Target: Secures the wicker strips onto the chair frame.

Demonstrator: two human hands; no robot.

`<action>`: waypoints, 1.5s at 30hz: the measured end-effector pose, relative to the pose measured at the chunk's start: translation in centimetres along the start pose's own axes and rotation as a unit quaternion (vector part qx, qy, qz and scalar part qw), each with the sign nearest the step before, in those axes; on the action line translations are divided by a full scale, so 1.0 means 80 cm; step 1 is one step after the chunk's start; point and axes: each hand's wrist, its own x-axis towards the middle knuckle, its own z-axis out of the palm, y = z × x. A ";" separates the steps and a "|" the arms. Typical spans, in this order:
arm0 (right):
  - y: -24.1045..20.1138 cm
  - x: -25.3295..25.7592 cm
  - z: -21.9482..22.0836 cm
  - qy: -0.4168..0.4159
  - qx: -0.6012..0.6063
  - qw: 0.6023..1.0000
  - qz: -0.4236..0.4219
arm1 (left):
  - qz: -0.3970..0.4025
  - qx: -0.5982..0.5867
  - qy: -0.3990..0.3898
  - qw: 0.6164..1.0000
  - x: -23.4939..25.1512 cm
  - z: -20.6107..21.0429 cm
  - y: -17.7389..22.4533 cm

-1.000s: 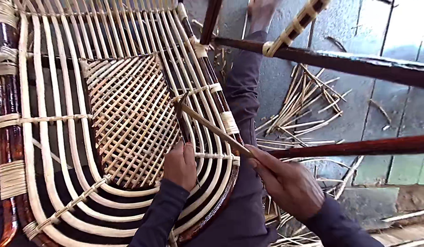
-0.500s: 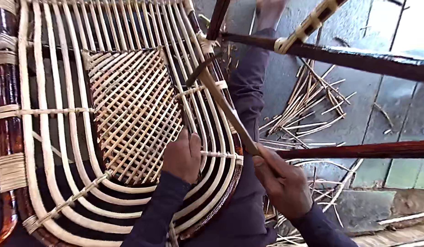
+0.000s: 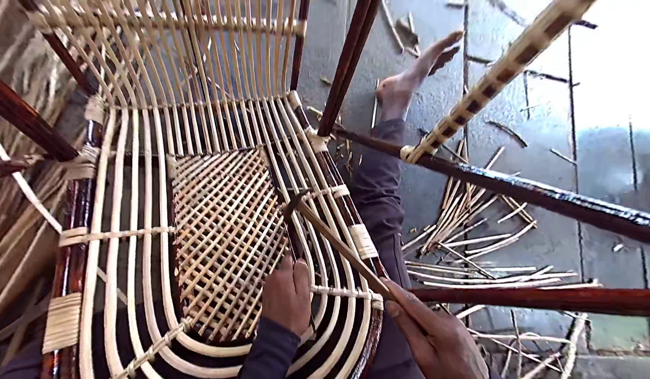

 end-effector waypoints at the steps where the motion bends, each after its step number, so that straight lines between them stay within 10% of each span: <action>1: -0.003 0.000 -0.003 -0.011 -0.004 1.000 0.002 | 0.000 -0.004 0.000 1.000 0.000 0.001 -0.001; 11: -0.011 0.006 -0.014 -0.066 -0.108 0.992 0.019 | -0.036 -0.004 -0.023 0.999 -0.001 0.007 0.006; 17: -0.052 0.023 -0.039 0.085 0.026 0.995 -0.034 | -0.043 -0.011 -0.027 0.999 0.001 0.006 0.009; 22: -0.009 0.023 -0.018 -0.041 -0.080 0.996 0.014 | -0.038 0.001 -0.033 0.999 0.004 0.002 0.012; 27: -0.049 0.025 -0.031 0.093 0.016 0.995 -0.031 | -0.054 -0.015 -0.046 0.997 0.004 0.001 0.011; 32: 0.009 0.005 -0.005 -0.044 -0.060 0.996 0.051 | -0.057 0.007 -0.063 0.996 0.002 0.000 0.014; 37: -0.007 -0.004 -0.004 -0.011 0.061 0.995 0.076 | 0.027 0.097 -0.078 0.992 -0.030 0.013 0.051; 45: -0.008 0.007 0.013 -0.012 0.034 0.998 0.050 | -0.066 0.041 -0.019 0.997 0.012 -0.006 0.024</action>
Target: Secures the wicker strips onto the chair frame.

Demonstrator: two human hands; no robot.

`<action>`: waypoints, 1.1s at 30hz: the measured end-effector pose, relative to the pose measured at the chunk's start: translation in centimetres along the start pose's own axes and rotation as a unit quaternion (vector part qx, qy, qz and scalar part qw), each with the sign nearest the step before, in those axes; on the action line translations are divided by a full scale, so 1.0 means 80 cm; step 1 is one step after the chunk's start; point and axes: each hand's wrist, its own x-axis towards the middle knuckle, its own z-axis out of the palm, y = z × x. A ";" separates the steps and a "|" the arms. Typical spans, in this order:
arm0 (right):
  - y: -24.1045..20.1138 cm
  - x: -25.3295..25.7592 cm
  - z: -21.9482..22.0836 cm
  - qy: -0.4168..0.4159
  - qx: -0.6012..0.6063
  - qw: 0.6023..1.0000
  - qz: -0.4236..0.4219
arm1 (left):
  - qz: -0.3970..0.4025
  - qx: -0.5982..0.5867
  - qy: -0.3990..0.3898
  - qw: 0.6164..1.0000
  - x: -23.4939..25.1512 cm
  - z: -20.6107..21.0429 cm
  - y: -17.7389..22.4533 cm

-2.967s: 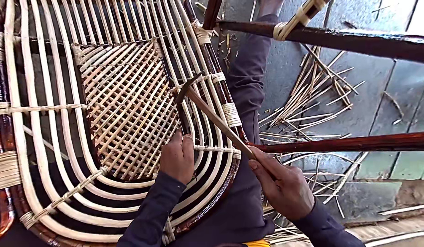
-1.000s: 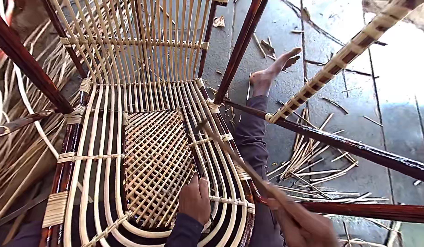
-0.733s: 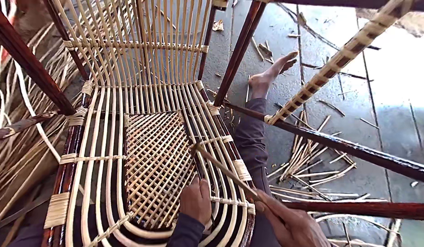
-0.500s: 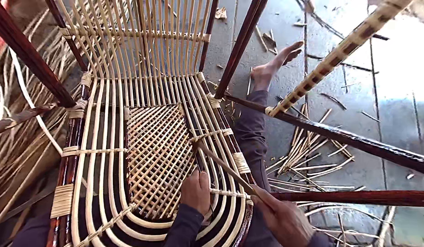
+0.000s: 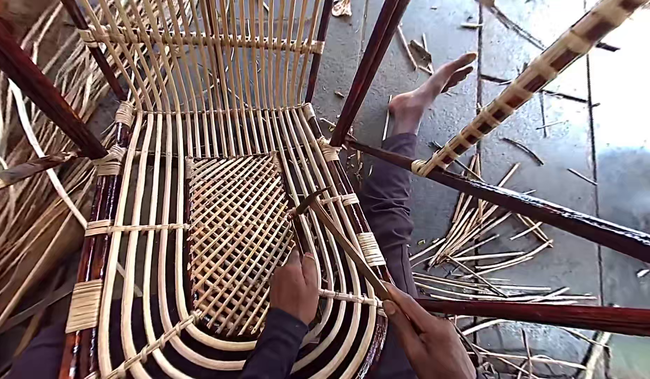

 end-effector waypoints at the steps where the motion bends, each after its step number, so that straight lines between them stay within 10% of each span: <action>1: 0.001 0.002 0.004 0.004 -0.008 1.000 -0.008 | -0.003 -0.006 -0.001 1.000 0.001 -0.001 0.000; 19: -0.064 0.031 -0.040 0.086 -0.070 0.989 -0.100 | -0.025 -0.067 -0.003 0.997 0.011 0.000 0.007; 24: -0.022 0.031 -0.019 -0.016 -0.164 0.985 -0.046 | -0.029 -0.080 -0.020 0.996 0.019 -0.006 0.009; 33: -0.080 0.029 -0.053 0.142 -0.002 0.987 -0.082 | -0.028 -0.134 -0.034 0.990 0.016 -0.006 -0.001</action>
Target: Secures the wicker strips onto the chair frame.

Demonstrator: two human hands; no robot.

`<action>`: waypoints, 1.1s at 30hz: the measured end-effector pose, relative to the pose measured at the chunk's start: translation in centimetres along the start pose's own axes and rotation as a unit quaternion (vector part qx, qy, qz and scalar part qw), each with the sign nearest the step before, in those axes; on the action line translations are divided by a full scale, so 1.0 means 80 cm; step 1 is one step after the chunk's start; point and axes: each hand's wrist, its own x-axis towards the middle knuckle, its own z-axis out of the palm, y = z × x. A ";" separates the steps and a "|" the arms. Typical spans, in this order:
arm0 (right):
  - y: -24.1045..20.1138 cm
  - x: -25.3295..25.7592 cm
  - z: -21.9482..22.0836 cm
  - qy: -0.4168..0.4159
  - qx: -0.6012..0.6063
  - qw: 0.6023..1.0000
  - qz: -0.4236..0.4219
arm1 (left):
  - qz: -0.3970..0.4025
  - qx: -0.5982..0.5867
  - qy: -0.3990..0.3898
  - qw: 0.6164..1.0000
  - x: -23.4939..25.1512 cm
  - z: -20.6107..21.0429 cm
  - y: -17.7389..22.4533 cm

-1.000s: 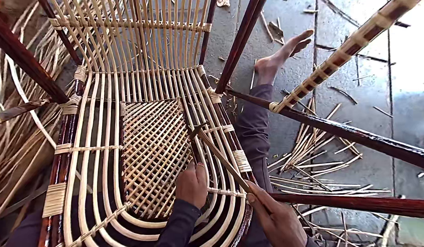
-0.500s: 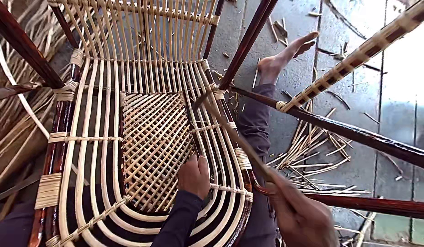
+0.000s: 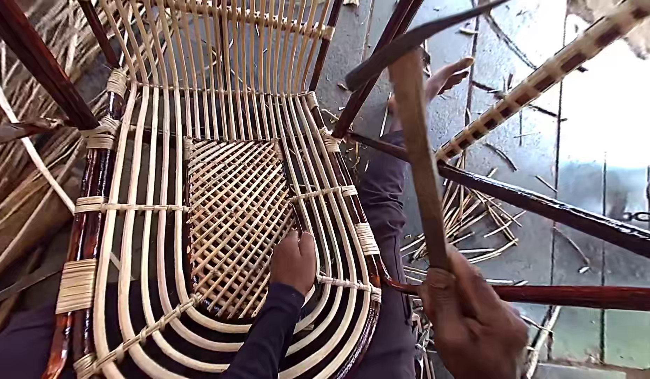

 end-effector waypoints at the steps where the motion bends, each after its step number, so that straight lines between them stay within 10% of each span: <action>1: 0.008 -0.002 0.004 -0.010 0.006 1.000 -0.003 | 0.031 -0.018 -0.001 0.999 -0.004 0.000 -0.005; 10: 0.031 -0.023 0.022 -0.173 0.079 0.978 0.085 | 0.027 0.027 0.028 0.999 0.007 -0.012 -0.014; 33: 0.034 -0.010 0.010 -0.162 -0.102 0.981 -0.033 | 0.046 0.011 0.062 0.997 0.012 -0.002 -0.005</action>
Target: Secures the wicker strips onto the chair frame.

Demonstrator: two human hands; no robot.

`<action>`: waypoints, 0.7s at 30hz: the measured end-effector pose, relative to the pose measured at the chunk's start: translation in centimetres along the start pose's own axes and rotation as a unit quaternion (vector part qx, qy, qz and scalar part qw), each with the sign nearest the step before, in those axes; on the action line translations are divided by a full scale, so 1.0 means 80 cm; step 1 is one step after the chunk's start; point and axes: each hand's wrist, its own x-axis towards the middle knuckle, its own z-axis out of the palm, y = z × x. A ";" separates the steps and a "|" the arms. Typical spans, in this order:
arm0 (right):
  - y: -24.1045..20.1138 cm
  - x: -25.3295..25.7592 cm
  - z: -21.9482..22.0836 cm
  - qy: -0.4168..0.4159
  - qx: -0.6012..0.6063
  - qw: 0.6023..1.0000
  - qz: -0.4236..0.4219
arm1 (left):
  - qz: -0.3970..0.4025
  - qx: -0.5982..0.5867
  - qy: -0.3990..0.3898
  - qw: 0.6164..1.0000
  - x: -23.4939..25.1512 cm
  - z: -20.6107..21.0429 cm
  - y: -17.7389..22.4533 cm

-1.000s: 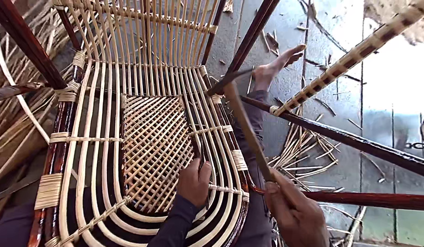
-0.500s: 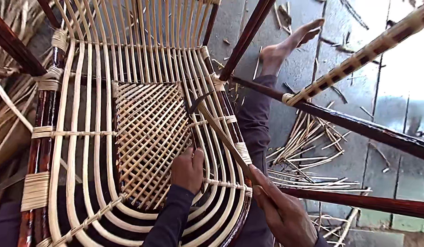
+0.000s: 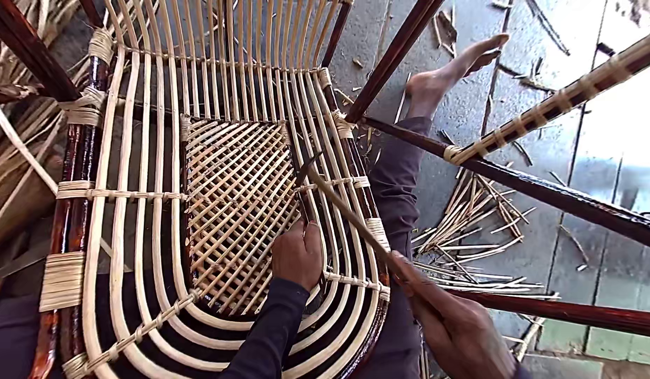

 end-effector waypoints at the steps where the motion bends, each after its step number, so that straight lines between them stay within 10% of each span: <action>1: -0.008 0.003 -0.010 0.021 0.023 1.000 0.004 | 0.000 -0.004 -0.003 1.000 0.001 -0.001 0.001; 21: 0.007 0.005 -0.009 -0.025 0.000 0.999 0.027 | -0.016 -0.052 -0.040 0.998 0.007 -0.016 0.002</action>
